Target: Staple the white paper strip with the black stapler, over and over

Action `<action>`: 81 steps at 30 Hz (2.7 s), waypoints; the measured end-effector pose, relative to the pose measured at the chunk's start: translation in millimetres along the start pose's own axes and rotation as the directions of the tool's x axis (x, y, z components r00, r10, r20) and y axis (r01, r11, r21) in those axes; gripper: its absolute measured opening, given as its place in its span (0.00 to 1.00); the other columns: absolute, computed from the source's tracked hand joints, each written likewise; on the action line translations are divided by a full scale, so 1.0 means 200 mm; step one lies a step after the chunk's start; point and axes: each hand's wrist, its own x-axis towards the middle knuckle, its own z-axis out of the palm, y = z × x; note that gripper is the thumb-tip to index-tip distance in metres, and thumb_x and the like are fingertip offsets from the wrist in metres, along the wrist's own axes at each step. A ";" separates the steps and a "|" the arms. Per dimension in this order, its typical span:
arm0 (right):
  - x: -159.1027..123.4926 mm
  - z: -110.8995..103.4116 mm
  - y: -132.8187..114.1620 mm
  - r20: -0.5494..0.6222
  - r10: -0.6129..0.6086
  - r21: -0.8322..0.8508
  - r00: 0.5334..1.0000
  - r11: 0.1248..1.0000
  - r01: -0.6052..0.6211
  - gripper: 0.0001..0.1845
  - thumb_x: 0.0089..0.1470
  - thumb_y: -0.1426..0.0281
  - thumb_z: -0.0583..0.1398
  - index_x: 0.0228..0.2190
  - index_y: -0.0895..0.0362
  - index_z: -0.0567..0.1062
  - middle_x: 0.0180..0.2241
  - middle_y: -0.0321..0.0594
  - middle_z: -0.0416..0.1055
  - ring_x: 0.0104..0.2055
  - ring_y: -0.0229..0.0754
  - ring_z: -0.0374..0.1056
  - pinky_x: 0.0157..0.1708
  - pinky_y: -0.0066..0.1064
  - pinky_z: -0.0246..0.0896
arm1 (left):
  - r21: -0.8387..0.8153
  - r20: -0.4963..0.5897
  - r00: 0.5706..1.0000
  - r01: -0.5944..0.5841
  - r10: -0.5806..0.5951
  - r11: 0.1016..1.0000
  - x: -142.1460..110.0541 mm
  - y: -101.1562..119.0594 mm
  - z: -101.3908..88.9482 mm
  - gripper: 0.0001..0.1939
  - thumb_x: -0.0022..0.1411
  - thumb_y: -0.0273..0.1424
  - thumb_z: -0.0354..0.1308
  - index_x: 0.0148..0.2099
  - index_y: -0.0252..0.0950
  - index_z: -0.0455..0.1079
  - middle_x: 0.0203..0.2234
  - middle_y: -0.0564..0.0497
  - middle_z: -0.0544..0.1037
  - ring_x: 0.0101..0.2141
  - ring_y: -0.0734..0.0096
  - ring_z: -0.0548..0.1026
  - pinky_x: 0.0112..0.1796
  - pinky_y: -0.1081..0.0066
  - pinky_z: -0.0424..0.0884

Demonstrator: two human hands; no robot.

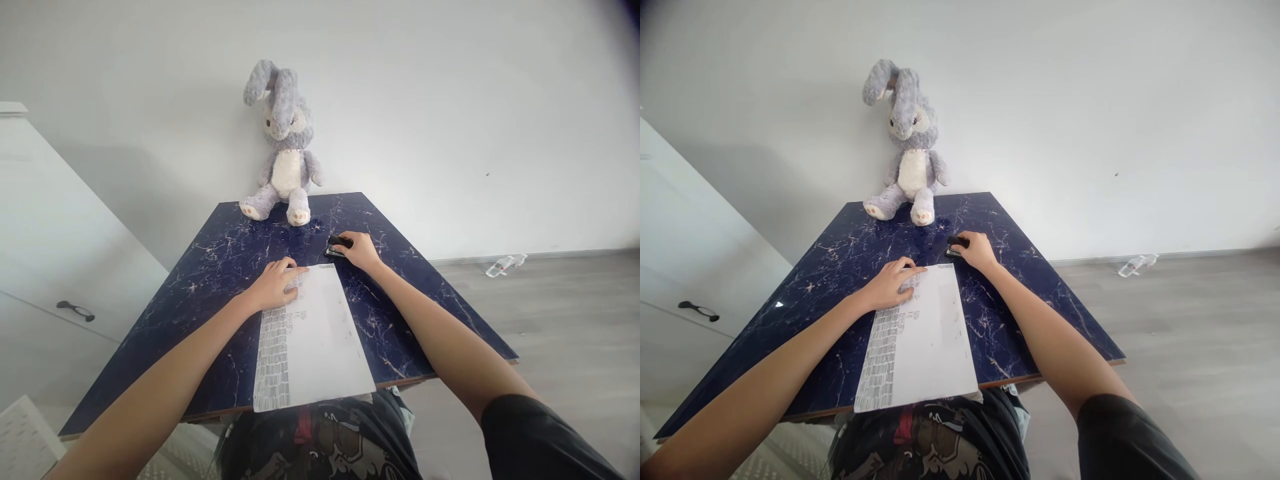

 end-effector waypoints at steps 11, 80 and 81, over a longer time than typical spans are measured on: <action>-0.02 -0.02 -0.08 0.122 -0.153 0.113 0.981 0.984 0.140 0.11 0.54 0.66 0.68 0.40 0.55 0.84 0.41 0.42 0.82 0.41 0.49 0.77 0.45 0.36 0.68 | -0.010 0.021 1.000 -0.018 0.018 1.000 0.01 0.03 -0.01 0.33 0.59 0.28 0.59 0.67 0.51 0.65 0.60 0.44 0.66 0.55 0.46 0.65 0.52 0.47 0.64; -0.08 0.06 -0.30 0.267 0.020 -0.266 0.963 0.963 0.054 0.30 0.73 0.57 0.44 0.31 0.56 0.78 0.35 0.45 0.79 0.37 0.44 0.73 0.33 0.30 0.52 | 0.038 -0.022 0.998 -0.066 0.067 0.997 0.00 0.00 -0.03 0.28 0.59 0.25 0.56 0.61 0.46 0.71 0.58 0.45 0.67 0.57 0.49 0.65 0.54 0.48 0.61; -0.08 0.06 -0.30 0.280 0.028 -0.284 0.960 0.957 0.055 0.31 0.73 0.57 0.43 0.31 0.56 0.78 0.35 0.45 0.79 0.37 0.44 0.73 0.33 0.30 0.51 | 0.035 -0.021 0.997 -0.070 0.070 0.997 0.00 0.00 -0.03 0.28 0.59 0.25 0.56 0.61 0.45 0.71 0.58 0.45 0.67 0.57 0.49 0.65 0.55 0.48 0.61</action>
